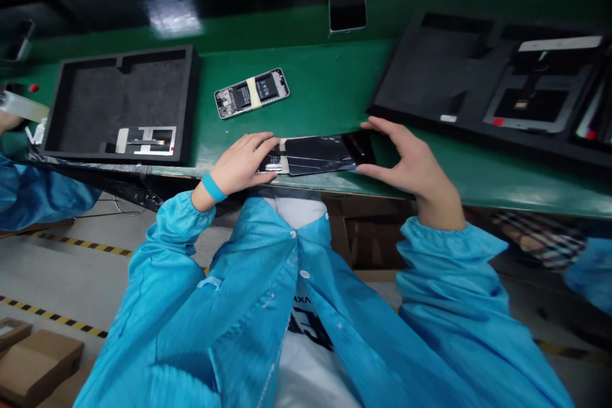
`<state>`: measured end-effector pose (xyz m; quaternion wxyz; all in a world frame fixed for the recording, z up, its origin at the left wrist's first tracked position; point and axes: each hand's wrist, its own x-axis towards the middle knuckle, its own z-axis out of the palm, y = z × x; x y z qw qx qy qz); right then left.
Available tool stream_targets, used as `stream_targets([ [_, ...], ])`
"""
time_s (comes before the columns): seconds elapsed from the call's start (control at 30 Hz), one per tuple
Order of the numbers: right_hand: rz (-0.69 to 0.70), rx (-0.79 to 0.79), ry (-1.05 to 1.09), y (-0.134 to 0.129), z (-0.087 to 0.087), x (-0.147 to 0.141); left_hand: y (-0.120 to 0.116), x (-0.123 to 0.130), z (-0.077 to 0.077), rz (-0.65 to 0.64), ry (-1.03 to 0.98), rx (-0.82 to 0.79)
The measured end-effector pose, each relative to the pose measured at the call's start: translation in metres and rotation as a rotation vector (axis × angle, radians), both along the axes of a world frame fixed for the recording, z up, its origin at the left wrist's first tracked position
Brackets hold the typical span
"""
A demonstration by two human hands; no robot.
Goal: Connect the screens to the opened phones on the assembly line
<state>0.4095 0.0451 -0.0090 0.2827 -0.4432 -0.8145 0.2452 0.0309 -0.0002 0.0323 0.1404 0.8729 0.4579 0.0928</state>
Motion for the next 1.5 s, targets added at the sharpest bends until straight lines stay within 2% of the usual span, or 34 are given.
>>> stream_targets([
  [0.2, 0.159, 0.116, -0.151, 0.008, -0.006, -0.012, 0.022, -0.019, 0.001, 0.034, -0.01, -0.079],
  [0.37, 0.255, 0.172, -0.214, 0.013, -0.001, -0.032, 0.048, -0.01, 0.01, 0.041, 0.086, -0.223],
  [0.5, 0.271, 0.217, -0.235, 0.013, 0.003, -0.043, 0.048, -0.006, 0.014, 0.019, 0.096, -0.238],
  [0.67, 0.321, 0.177, -0.209, 0.014, 0.003, -0.051, 0.047, -0.013, 0.011, -0.005, -0.016, -0.289],
  [0.83, 0.275, 0.075, -0.142, 0.014, 0.007, -0.052, 0.062, -0.015, 0.006, -0.132, -0.07, -0.335],
  [0.93, 0.22, -0.013, -0.072, 0.014, 0.012, -0.054, 0.076, -0.014, 0.006, -0.18, -0.055, -0.424],
  [1.03, 0.15, -0.14, 0.037, 0.013, 0.022, -0.061, 0.083, -0.018, 0.013, -0.193, -0.11, -0.532],
  [1.13, 0.109, -0.438, 0.246, 0.008, 0.04, -0.073, 0.071, -0.023, 0.028, -0.167, -0.331, -0.441],
  [1.23, 0.147, -0.819, 0.489, 0.002, 0.065, -0.092, 0.042, -0.022, 0.043, -0.043, -0.597, -0.312],
  [1.37, 0.315, -1.06, 0.541, -0.004, 0.086, -0.143, 0.013, -0.021, 0.047, 0.144, -0.822, -0.25],
  [1.43, 0.398, -1.131, 0.528, -0.007, 0.087, -0.169, 0.01, -0.039, 0.046, 0.248, -0.862, -0.196],
  [1.5, 0.423, -1.124, 0.573, -0.009, 0.082, -0.183, 0.006, -0.077, 0.048, 0.427, -0.871, -0.089],
])
